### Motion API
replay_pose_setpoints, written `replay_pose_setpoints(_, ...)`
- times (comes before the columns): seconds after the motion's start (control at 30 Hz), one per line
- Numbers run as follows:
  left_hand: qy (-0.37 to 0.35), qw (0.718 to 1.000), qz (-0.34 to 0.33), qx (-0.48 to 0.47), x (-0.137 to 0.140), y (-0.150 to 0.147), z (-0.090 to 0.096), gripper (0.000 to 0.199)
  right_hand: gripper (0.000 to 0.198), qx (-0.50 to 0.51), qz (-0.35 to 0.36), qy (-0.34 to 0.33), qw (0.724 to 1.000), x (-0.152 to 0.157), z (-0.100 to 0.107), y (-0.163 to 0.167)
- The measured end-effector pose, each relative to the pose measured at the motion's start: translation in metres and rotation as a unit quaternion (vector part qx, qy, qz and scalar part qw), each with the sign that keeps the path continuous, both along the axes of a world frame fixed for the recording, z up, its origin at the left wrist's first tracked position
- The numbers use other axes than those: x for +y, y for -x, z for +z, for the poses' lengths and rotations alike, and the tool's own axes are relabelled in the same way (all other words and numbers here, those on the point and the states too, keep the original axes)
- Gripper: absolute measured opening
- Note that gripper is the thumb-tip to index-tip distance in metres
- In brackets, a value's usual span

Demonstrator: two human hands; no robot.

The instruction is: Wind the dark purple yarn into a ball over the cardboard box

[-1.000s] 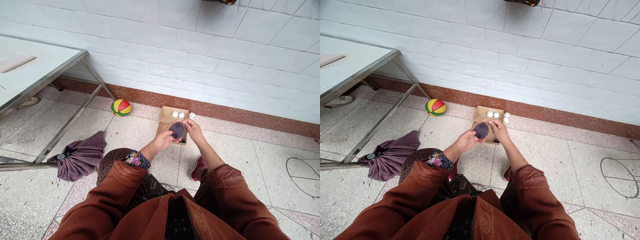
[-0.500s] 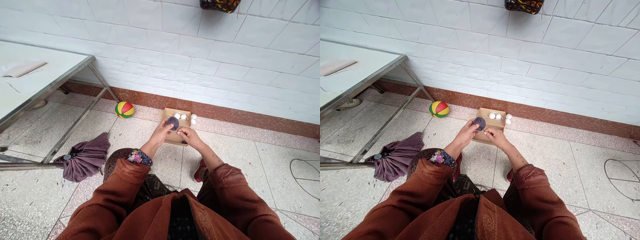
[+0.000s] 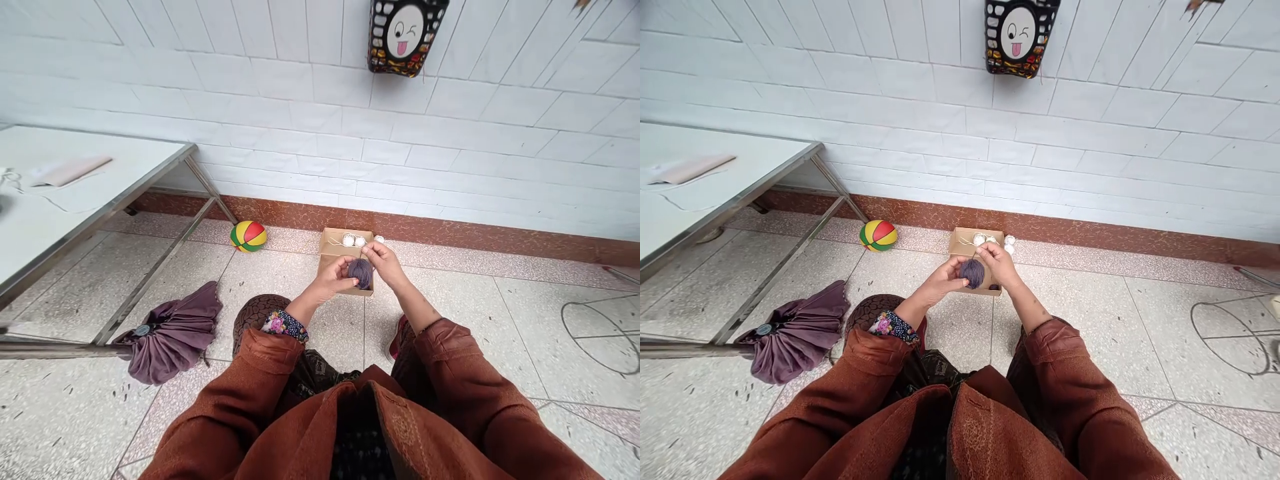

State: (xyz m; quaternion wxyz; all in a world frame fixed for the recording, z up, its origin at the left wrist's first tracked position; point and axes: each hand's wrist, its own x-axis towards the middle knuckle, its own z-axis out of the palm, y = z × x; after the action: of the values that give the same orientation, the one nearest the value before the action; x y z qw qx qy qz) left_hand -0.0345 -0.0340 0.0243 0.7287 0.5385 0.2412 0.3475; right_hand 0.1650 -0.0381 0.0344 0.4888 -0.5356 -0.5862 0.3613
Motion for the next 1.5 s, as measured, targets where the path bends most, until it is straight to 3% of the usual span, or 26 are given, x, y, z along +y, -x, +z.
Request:
replay_pose_setpoints(0.13, 0.056, 0.994, 0.046, -0.078, -0.005, 0.005, 0.011, 0.063, 0.045, -0.032, 0.002, 0.018, 0.999, -0.024, -0.026, 0.013)
replay_pose_setpoints(0.2, 0.089, 0.99, 0.07, -0.083, -0.002, 0.008, 0.011, 0.055, 0.044, -0.054, -0.005, -0.002, 0.999, -0.042, -0.037, 0.022)
replay_pose_setpoints(0.33, 0.13, 0.98, 0.142, -0.05, 0.002, 0.013, 0.002, 0.049, 0.038, -0.119, 0.05, -0.067, 0.989, -0.072, -0.045, 0.04)
replay_pose_setpoints(0.5, 0.06, 0.981, 0.182, 0.036, -0.001, 0.018, -0.011, 0.055, 0.032, -0.182, 0.143, -0.163, 0.959, -0.075, -0.018, 0.045)
replay_pose_setpoints(0.63, 0.019, 0.988, 0.147, 0.05, -0.007, 0.024, -0.014, 0.053, 0.03, -0.188, 0.131, -0.207, 0.951, -0.041, 0.01, 0.032)
replay_pose_setpoints(0.73, 0.013, 0.994, 0.1, 0.036, -0.008, 0.028, -0.017, 0.05, 0.031, -0.18, 0.111, -0.206, 0.955, -0.009, 0.013, 0.021)
replay_pose_setpoints(0.83, 0.015, 0.997, 0.078, 0.002, -0.01, 0.03, -0.022, 0.063, 0.033, -0.149, 0.075, -0.167, 0.972, 0.011, -0.005, 0.019)
replay_pose_setpoints(0.93, 0.042, 0.996, 0.064, -0.051, -0.011, 0.032, -0.025, 0.073, 0.039, -0.085, 0.047, -0.1, 0.99, 0.014, -0.038, 0.028)
replay_pose_setpoints(1.03, 0.094, 0.99, 0.06, -0.092, -0.011, 0.034, -0.026, 0.062, 0.044, -0.04, 0.008, -0.024, 0.999, 0.006, -0.069, 0.043)
replay_pose_setpoints(1.17, 0.129, 0.981, 0.096, -0.112, -0.007, 0.033, -0.024, 0.05, 0.039, -0.051, -0.004, -0.011, 0.999, -0.011, -0.085, 0.056)
replay_pose_setpoints(1.33, 0.132, 0.97, 0.171, -0.113, -0.004, 0.033, -0.022, 0.045, 0.028, -0.13, 0.096, -0.082, 0.983, -0.037, -0.071, 0.054)
replay_pose_setpoints(1.43, 0.122, 0.968, 0.207, -0.077, -0.004, 0.034, -0.024, 0.048, 0.028, -0.145, 0.171, -0.116, 0.968, -0.046, -0.053, 0.049)
replay_pose_setpoints(1.5, 0.113, 0.971, 0.203, -0.046, -0.005, 0.034, -0.027, 0.05, 0.029, -0.123, 0.185, -0.123, 0.967, -0.045, -0.036, 0.044)
